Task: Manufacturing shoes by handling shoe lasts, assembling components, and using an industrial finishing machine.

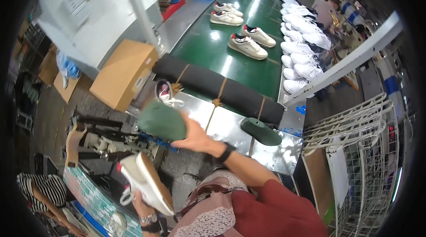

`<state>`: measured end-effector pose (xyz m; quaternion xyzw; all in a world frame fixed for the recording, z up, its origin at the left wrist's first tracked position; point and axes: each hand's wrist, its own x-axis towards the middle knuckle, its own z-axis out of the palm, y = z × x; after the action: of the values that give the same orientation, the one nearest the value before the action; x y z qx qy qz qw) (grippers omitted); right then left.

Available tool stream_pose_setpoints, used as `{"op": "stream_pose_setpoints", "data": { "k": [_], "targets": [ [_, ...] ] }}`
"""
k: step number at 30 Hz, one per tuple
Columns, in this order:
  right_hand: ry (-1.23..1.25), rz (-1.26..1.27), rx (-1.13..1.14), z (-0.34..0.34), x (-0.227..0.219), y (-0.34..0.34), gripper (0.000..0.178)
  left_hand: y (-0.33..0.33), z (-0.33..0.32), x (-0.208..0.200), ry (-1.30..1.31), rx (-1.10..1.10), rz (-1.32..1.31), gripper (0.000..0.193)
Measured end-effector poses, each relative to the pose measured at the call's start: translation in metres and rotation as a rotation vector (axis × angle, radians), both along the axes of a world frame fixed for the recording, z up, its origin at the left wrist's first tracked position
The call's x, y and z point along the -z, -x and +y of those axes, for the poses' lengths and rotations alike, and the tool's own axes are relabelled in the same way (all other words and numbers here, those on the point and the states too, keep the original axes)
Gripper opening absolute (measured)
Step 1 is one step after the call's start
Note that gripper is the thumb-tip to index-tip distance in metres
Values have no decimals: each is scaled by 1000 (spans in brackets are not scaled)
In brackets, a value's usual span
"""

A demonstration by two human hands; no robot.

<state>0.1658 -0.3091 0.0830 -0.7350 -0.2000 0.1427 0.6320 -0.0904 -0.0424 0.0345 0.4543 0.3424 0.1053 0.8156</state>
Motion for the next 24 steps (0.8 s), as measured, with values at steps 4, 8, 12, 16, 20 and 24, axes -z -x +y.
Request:
{"op": "stream_pose_setpoints", "data": {
  "k": [4,8,12,16,20,24],
  "targets": [
    [411,-221,544,-160,28,-18,88,-148,-60,-21,-282,151,-212,67],
    [634,-179,747,-270,60,-2,82,-274,-102,-3,-574,424,-174,39],
    [730,204,636,-321,111,16,66,-376,-140,7,-1618,818,202,57],
    [716,-262,499,-295,164,23,52,-436,-84,81,-1695,1240,173,57],
    [672,-223,460,-278,160,15,44,-463,-81,60,-1706,1409,299,47],
    [793,-157,633,-244,147,40,52,-486,-72,50,-1525,1246,7,45]
  ]
}}
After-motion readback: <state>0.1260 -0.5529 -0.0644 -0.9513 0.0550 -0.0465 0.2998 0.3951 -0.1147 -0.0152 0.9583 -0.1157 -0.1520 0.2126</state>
